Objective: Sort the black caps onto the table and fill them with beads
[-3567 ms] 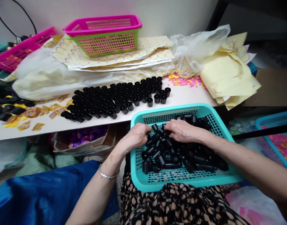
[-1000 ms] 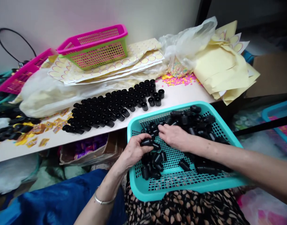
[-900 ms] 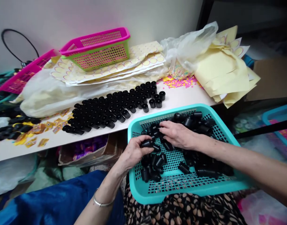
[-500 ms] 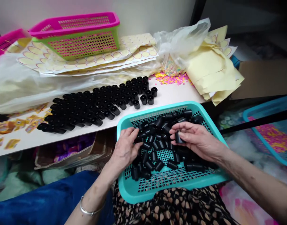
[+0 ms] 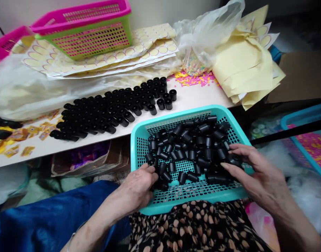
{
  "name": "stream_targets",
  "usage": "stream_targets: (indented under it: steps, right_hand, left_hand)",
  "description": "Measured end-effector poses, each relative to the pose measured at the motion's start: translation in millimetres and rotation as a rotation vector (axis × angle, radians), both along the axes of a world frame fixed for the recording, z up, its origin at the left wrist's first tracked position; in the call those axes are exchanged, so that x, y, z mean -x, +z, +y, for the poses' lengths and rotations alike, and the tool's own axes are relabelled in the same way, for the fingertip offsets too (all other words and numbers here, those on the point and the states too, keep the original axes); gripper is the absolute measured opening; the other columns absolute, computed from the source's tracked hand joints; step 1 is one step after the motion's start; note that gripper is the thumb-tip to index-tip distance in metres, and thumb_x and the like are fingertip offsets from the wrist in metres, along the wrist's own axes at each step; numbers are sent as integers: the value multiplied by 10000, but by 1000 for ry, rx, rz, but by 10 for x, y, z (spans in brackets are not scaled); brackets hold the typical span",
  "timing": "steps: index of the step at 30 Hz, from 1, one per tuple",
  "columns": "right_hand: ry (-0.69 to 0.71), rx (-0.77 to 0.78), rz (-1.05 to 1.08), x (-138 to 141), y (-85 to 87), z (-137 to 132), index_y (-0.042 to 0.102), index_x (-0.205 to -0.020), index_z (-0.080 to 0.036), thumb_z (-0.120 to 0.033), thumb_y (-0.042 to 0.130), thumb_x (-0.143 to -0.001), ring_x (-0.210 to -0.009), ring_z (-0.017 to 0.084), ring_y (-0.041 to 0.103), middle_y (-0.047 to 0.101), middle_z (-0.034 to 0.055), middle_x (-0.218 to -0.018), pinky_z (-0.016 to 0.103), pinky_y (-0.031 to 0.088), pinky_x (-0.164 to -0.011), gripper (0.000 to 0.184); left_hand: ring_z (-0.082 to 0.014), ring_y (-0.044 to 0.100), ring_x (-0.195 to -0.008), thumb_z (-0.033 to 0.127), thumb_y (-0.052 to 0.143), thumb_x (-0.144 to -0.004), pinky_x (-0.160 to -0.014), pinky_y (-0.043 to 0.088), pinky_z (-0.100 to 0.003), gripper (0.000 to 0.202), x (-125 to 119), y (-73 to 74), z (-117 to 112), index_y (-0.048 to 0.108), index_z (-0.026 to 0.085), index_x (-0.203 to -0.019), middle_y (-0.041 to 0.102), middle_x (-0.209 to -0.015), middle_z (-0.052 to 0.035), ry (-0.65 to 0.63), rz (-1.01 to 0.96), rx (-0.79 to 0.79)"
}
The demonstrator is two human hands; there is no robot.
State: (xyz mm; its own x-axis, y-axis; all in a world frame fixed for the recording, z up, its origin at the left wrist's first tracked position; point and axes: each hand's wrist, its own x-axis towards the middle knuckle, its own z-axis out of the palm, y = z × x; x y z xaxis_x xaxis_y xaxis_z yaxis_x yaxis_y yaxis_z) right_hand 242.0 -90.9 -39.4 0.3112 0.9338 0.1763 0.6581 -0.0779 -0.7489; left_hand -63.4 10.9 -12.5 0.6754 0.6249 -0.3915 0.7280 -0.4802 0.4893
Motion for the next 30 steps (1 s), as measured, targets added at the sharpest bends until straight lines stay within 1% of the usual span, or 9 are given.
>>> stream_targets:
  steps: [3, 6, 11, 13, 16, 19, 22, 27, 30]
  right_hand:
    - [23, 42, -164, 13, -73, 26, 519, -990, -212, -439, 635, -783, -1082, 272, 567, 561, 103, -1208, 439, 443, -927, 328]
    - [25, 59, -253, 79, -72, 85, 479, -981, -201, -454, 616, -794, -1087, 289, 564, 546, 140, -1227, 437, 470, -887, 344]
    - [-115, -77, -243, 80, -28, 96, 456, -968, -206, -441, 651, -764, -1050, 277, 573, 557, 136, -1195, 429, 471, -871, 367]
    - [-188, -97, -216, 35, -51, 64, 460, -966, -210, -459, 655, -755, -1059, 281, 564, 551, 133, -1196, 441, 460, -880, 381]
    - [-200, -47, -124, -6, -137, 24, 453, -970, -219, -495, 641, -751, -1048, 276, 569, 545, 125, -1214, 435, 478, -844, 399]
    - [-178, 59, -119, 54, -210, 36, 446, -944, -217, -524, 642, -728, -1090, 302, 543, 524, 141, -1256, 464, 465, -864, 424]
    - [-156, 176, -65, 217, -206, 102, 448, -961, -211, -516, 650, -721, -1096, 315, 533, 498, 156, -1287, 500, 438, -898, 437]
    - [170, 253, 510, 419, -108, 231, 444, -879, -226, -413, 657, -766, -1138, 240, 537, 468, 107, -1338, 394, 488, -891, 305]
    - [68, 137, 646, 378, -62, 247, 468, -865, -226, -345, 721, -722, -1169, 231, 525, 489, 93, -1333, 366, 501, -888, 315]
  left_hand:
    - [-275, 535, -1004, 36, 482, -609, -927, 414, -414, 457, -113, -73, -119, 594, 129, -1043, 590, -1052, -141, -113, 246, -69]
    - [-297, 541, -1000, 16, 485, -631, -853, 442, -407, 524, -333, -217, -146, 534, 66, -1150, 573, -1073, -198, -39, 380, -153]
    - [-206, 571, -750, 255, 648, -685, -658, 447, -301, 285, -456, -282, 123, 594, 136, -939, 610, -830, -60, 264, 14, 110]
    - [-183, 549, -692, 331, 686, -667, -610, 425, -283, 306, -386, -225, 266, 597, 154, -900, 587, -739, -16, 400, -110, 140]
    - [-180, 551, -701, 323, 700, -640, -599, 422, -277, 364, -220, -80, 385, 609, 157, -950, 594, -773, -14, 457, -162, 209]
    - [-198, 573, -785, 221, 659, -630, -659, 449, -287, 400, -80, 37, 360, 623, 180, -1027, 623, -930, -31, 336, -90, 262]
    - [-215, 546, -951, 135, 571, -659, -818, 442, -310, 382, -84, 20, 285, 622, 206, -1031, 610, -1045, -32, 169, -115, 117]
    - [-210, 502, -860, 54, 449, -680, -800, 412, -343, 271, -355, -161, 248, 625, 169, -851, 597, -899, -57, -173, 19, -106]
    - [-257, 470, -928, 56, 457, -678, -790, 402, -392, 331, -466, -242, 222, 621, 166, -944, 548, -1040, -98, -345, 120, -230]
